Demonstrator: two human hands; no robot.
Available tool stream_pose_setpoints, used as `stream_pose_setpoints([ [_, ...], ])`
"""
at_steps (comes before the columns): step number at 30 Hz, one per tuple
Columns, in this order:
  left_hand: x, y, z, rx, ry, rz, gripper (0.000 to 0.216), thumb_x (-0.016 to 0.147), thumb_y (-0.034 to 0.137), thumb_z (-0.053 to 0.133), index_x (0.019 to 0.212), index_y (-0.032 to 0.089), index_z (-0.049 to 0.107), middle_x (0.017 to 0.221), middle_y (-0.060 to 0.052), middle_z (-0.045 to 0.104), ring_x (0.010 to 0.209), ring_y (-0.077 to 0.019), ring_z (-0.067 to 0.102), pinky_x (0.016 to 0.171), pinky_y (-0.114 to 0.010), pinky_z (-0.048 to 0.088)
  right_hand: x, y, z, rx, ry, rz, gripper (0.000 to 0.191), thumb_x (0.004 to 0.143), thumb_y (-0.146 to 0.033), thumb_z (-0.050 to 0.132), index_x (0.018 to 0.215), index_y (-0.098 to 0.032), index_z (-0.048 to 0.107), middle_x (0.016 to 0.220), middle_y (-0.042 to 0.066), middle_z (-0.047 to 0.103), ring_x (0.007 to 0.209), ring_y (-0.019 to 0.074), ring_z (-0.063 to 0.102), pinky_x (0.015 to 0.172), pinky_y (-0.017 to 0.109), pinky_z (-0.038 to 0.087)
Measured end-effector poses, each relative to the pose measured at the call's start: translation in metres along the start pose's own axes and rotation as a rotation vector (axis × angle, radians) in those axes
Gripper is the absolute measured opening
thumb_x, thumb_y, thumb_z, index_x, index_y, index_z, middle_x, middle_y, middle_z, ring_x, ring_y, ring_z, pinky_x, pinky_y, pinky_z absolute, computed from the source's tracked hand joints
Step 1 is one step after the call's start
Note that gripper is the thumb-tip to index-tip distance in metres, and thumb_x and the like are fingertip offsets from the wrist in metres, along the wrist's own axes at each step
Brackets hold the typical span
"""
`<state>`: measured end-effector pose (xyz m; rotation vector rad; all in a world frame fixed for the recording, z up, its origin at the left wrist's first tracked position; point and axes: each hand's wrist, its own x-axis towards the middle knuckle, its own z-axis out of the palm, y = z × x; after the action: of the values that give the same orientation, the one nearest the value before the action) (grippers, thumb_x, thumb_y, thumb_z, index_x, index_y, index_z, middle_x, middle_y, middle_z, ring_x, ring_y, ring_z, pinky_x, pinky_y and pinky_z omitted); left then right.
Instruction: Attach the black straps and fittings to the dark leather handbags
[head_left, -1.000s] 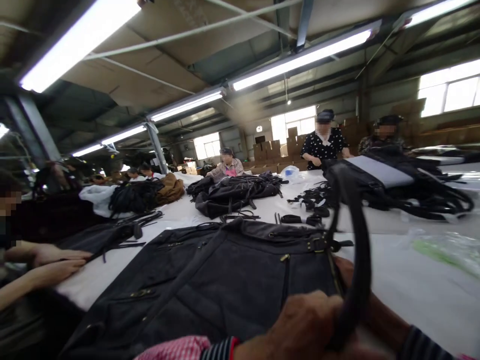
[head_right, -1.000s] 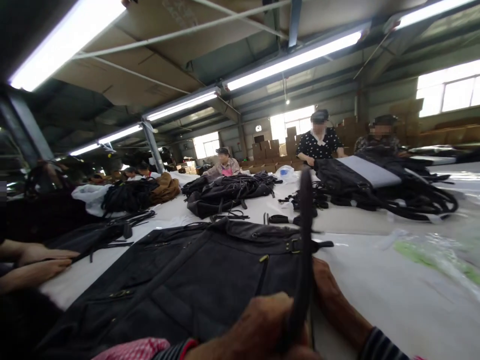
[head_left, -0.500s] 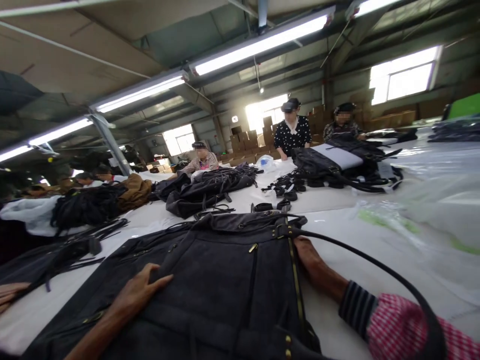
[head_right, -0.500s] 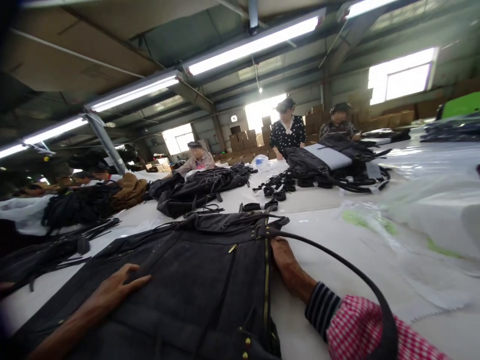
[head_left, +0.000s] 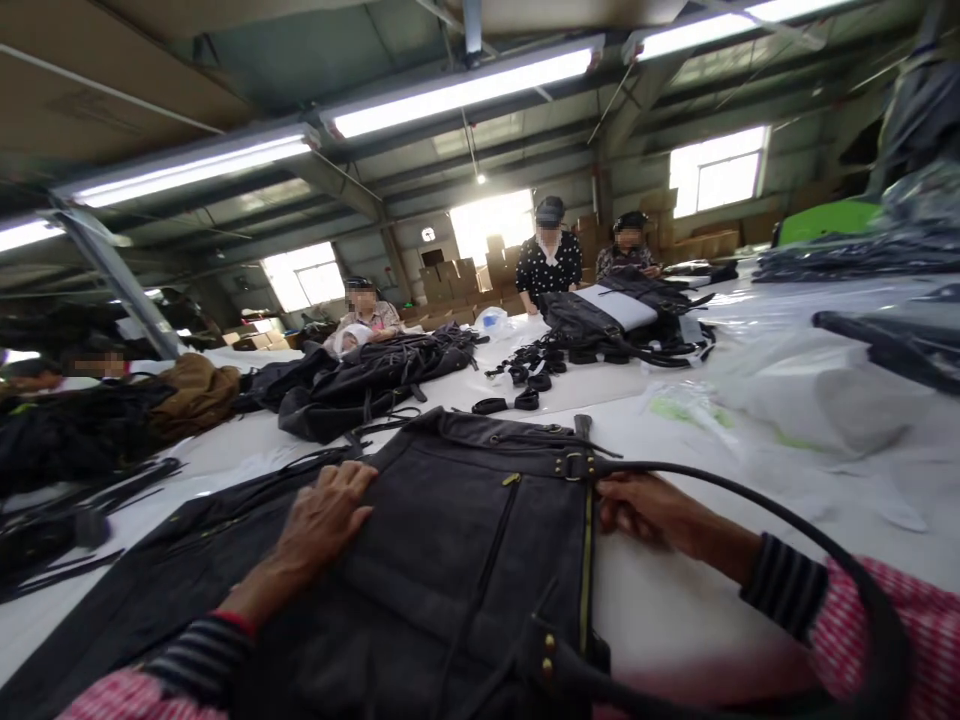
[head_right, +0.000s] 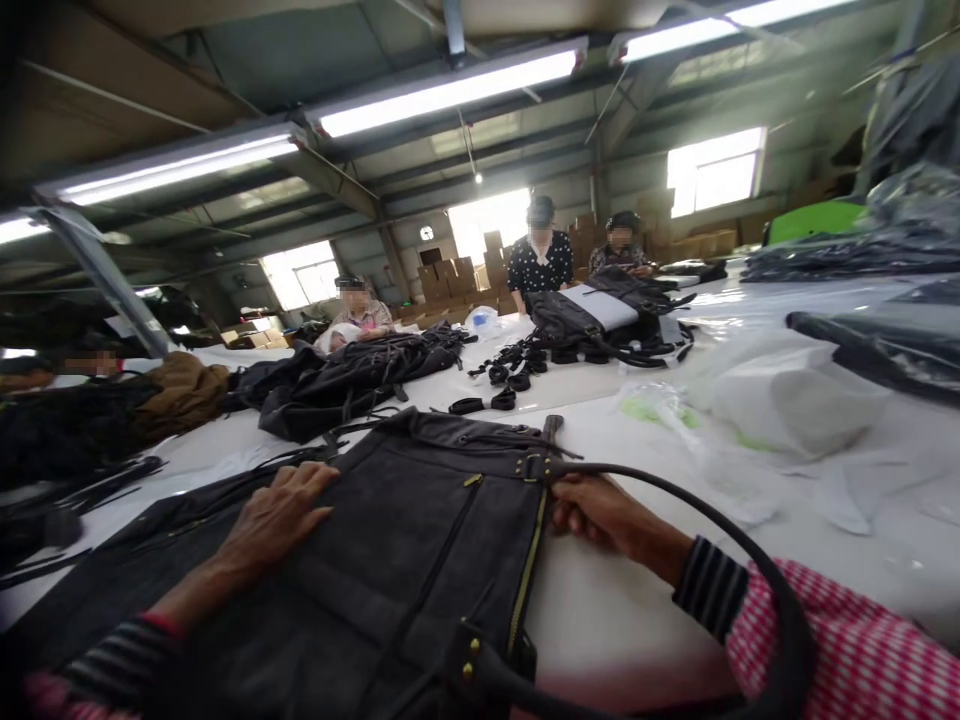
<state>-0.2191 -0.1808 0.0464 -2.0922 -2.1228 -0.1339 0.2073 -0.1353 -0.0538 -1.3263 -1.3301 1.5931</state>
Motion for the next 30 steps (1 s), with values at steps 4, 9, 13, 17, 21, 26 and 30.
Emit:
stream_pose_setpoints([
  [4, -0.045, 0.094, -0.008, -0.131, -0.014, 0.486, 0.028, 0.094, 0.028, 0.057, 0.121, 0.030, 0.063, 0.138, -0.005, 0.061, 0.127, -0.0277, 0.055, 0.106, -0.044, 0.048, -0.026, 0.015, -0.018, -0.053, -0.137, -0.094, 0.031, 0.082, -0.045, 0.067, 0.087, -0.015, 0.066, 0.068, 0.003, 0.071, 0.043, 0.0064, 0.049, 0.038, 0.016, 0.028],
  [9, -0.105, 0.218, 0.039, -0.229, 0.113, 1.033, 0.040, 0.099, 0.022, 0.053, 0.138, 0.024, 0.047, 0.129, -0.011, 0.069, 0.120, -0.0261, 0.061, 0.099, -0.041, 0.049, -0.051, 0.018, -0.030, -0.354, 0.058, -0.294, 0.033, 0.090, -0.048, 0.059, 0.100, -0.018, 0.067, 0.079, 0.004, 0.070, 0.057, 0.0146, 0.061, 0.047, 0.024, 0.042],
  [13, -0.112, 0.259, 0.082, -0.300, 0.139, 1.072, 0.005, 0.093, 0.026, 0.063, 0.091, 0.024, 0.060, 0.062, 0.000, 0.066, 0.071, -0.0196, 0.065, 0.086, -0.038, 0.051, -0.070, 0.006, -0.039, -0.785, 0.234, -0.652, 0.021, 0.097, -0.035, 0.052, 0.097, -0.022, 0.069, 0.095, 0.005, 0.071, 0.089, 0.0220, 0.066, 0.083, 0.036, 0.050],
  [17, -0.081, 0.218, 0.028, -0.662, -0.021, 0.725, 0.031, 0.096, 0.050, 0.055, 0.080, 0.024, 0.058, 0.067, -0.001, 0.066, 0.059, -0.0147, 0.056, 0.059, -0.028, 0.043, -0.083, 0.001, -0.050, -1.006, 0.209, -0.732, 0.020, 0.097, -0.025, 0.049, 0.090, -0.022, 0.067, 0.094, 0.006, 0.069, 0.090, 0.0225, 0.063, 0.083, 0.037, 0.048],
  [21, -0.031, 0.126, -0.022, -0.889, 0.272, -0.015, 0.038, 0.096, 0.056, 0.044, 0.090, 0.023, 0.061, 0.064, 0.001, 0.062, 0.067, -0.0193, 0.061, 0.068, -0.030, 0.049, -0.074, 0.011, -0.058, -1.013, 0.208, -0.696, 0.018, 0.095, -0.021, 0.049, 0.088, -0.023, 0.066, 0.095, 0.005, 0.068, 0.095, 0.0224, 0.061, 0.085, 0.036, 0.046],
  [26, -0.013, 0.004, 0.025, -0.491, 0.253, -0.282, 0.056, 0.080, 0.038, 0.058, 0.130, 0.017, 0.046, 0.118, -0.012, 0.066, 0.103, -0.0319, 0.066, 0.089, -0.045, 0.055, -0.042, 0.010, -0.045, -0.898, 0.249, -0.647, 0.014, 0.093, -0.026, 0.054, 0.103, -0.023, 0.064, 0.106, 0.005, 0.066, 0.094, 0.0199, 0.063, 0.088, 0.035, 0.047],
  [30, -0.016, -0.009, 0.029, -0.122, 0.344, 0.077, 0.036, 0.081, 0.027, 0.048, 0.115, 0.023, 0.062, 0.134, -0.009, 0.059, 0.127, -0.0375, 0.052, 0.104, -0.053, 0.046, -0.008, 0.011, -0.033, -0.961, 0.237, -0.565, 0.019, 0.096, -0.027, 0.050, 0.106, -0.020, 0.065, 0.103, 0.006, 0.068, 0.095, 0.0216, 0.064, 0.094, 0.038, 0.047],
])
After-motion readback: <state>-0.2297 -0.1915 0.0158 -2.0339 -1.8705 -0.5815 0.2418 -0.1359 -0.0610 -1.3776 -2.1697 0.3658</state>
